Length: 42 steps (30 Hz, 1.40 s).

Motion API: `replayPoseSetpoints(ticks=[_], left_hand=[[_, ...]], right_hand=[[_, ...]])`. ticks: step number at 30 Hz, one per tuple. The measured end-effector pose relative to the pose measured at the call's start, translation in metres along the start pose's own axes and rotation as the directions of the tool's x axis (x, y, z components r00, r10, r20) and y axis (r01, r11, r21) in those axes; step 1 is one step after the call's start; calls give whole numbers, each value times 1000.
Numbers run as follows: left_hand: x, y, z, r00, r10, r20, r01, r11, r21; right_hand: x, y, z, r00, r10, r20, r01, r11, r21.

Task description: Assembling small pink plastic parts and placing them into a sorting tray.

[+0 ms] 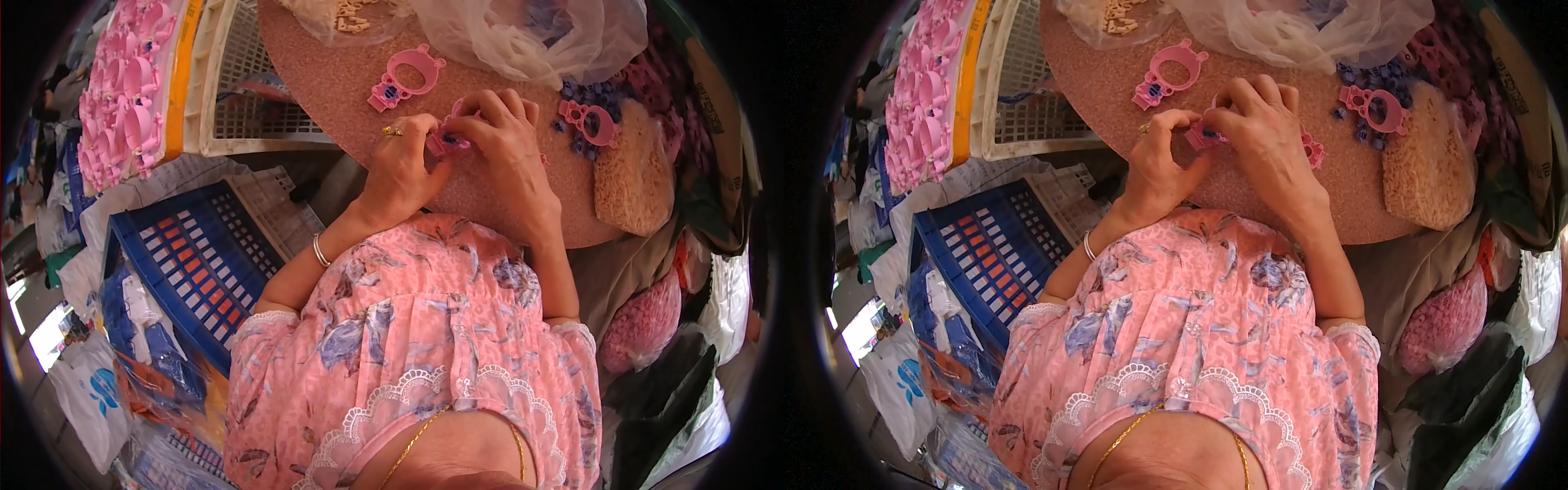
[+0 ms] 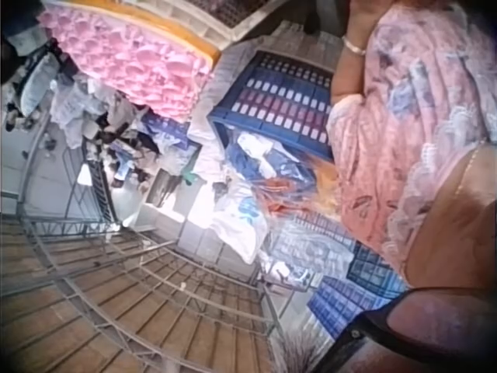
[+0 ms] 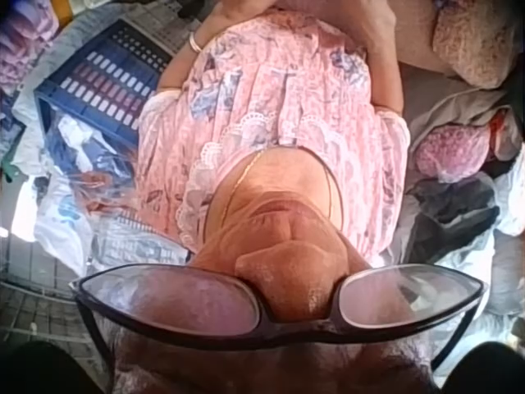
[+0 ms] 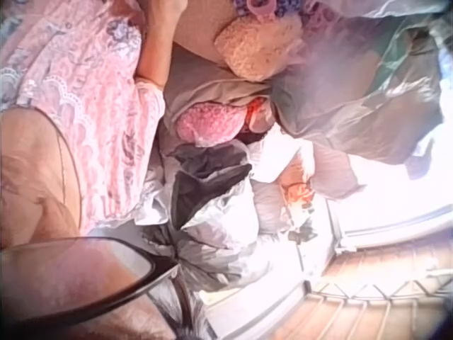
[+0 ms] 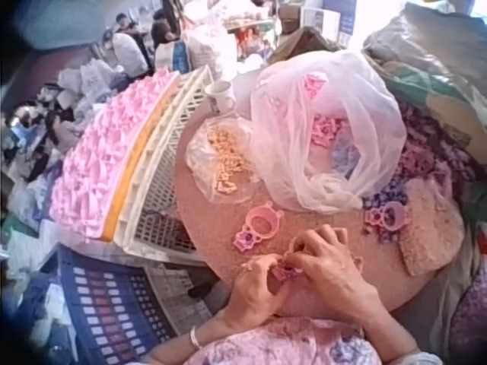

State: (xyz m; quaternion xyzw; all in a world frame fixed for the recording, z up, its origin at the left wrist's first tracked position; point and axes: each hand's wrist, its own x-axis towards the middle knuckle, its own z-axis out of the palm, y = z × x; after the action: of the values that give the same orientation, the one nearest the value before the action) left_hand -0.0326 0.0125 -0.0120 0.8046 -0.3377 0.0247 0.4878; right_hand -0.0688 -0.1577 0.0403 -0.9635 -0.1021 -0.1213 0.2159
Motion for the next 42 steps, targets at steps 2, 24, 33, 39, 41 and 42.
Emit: replayPoseSetpoints(ticks=[2, 24, 33, 39, 41, 42], left_hand=[[-1, 0, 0, 1000, -31, 1, 31, 999, 13], [-4, -7, 4, 992, -20, -125, 34, 993, 110], [5, -22, 5, 981, -49, -188, 111, 935, 337], [19, 7, 15, 984, 162, -79, -130, 942, 309], [29, 18, 27, 957, 209, 198, -225, 973, 57], [32, 21, 33, 957, 206, 203, -223, 973, 61]], right_hand=[[-1, -5, -1, 998, 27, -53, -28, 1000, -8], [-37, 10, -19, 908, 305, -288, -325, 945, -26], [-79, 70, -6, 744, 506, -437, -623, 761, -180], [-70, 74, 5, 767, 485, -419, -550, 834, -40], [-66, 61, -5, 631, 693, -347, -617, 720, 317], [-67, 59, -8, 630, 696, -343, -617, 718, 323]])
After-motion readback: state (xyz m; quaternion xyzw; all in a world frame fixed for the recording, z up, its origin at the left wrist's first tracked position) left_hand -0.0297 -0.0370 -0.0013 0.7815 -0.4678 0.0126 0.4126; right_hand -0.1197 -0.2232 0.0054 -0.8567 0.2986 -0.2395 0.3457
